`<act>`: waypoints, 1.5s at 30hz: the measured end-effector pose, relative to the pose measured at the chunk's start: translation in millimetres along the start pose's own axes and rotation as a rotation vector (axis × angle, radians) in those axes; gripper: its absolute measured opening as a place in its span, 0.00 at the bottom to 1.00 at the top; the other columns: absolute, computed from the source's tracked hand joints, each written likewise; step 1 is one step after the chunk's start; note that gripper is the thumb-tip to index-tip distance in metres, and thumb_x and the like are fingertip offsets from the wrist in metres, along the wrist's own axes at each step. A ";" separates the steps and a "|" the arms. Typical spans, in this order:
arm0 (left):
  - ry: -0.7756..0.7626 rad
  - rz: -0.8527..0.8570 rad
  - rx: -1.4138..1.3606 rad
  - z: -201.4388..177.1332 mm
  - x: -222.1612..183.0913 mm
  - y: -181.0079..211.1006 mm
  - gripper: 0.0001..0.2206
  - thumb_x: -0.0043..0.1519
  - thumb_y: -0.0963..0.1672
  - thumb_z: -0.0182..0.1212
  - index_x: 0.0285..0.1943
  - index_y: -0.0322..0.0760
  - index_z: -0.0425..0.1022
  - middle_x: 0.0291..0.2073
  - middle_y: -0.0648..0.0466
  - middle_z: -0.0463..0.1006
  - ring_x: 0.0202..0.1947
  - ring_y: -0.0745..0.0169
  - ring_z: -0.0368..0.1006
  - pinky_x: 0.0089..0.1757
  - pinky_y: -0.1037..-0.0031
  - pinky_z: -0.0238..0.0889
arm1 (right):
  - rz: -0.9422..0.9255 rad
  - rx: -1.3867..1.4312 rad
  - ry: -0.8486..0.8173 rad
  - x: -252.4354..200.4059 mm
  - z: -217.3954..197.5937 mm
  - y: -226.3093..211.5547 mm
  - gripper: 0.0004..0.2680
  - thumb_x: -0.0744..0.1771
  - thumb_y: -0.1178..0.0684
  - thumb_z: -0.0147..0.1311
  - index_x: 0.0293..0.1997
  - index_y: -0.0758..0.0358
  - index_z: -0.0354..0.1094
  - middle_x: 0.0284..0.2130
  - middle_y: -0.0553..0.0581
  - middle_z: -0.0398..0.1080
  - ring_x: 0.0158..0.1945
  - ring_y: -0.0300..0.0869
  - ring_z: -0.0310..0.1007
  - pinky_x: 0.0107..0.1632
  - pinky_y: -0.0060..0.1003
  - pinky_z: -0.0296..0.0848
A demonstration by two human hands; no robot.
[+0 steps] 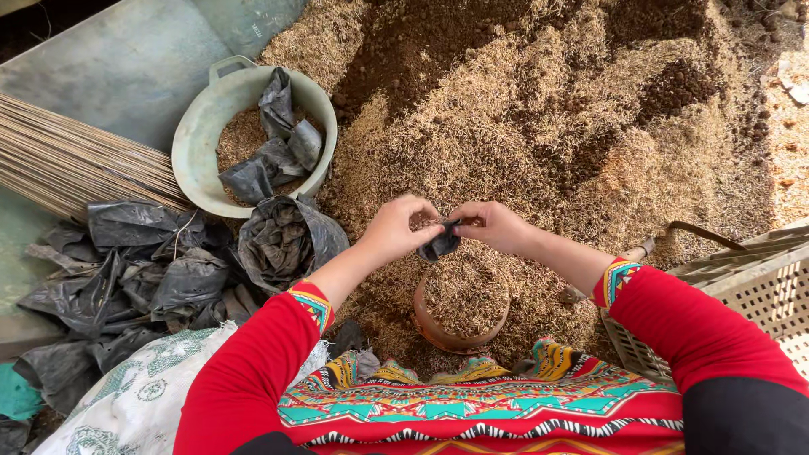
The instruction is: The person scoops a granular brown material from a large pile into a small bowl, then packs it into black plastic bags. The filled bags are placed into a white plastic crate. The person repeats this scooping, packing, and placing cycle continuously.
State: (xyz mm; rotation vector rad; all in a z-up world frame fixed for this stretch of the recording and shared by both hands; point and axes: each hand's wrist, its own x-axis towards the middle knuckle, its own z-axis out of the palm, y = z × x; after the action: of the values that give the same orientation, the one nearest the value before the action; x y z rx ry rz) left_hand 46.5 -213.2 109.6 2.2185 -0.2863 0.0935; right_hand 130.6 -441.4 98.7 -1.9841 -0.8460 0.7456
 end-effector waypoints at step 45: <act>-0.174 0.120 0.606 31.6 -23.3 -15.3 0.17 0.56 0.35 0.58 0.54 0.35 0.67 0.51 0.42 0.66 0.47 0.42 0.72 0.39 0.60 0.73 | 0.505 0.153 0.175 51.7 25.7 15.1 0.11 0.68 0.62 0.47 0.57 0.66 0.59 0.28 0.60 0.73 0.26 0.40 0.73 0.29 0.34 0.75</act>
State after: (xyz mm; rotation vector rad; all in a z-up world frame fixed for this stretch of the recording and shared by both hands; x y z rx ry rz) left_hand 26.5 -225.0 74.4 2.8156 -0.5438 0.0559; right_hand 146.4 -395.7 63.8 -2.1057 -0.1727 0.8702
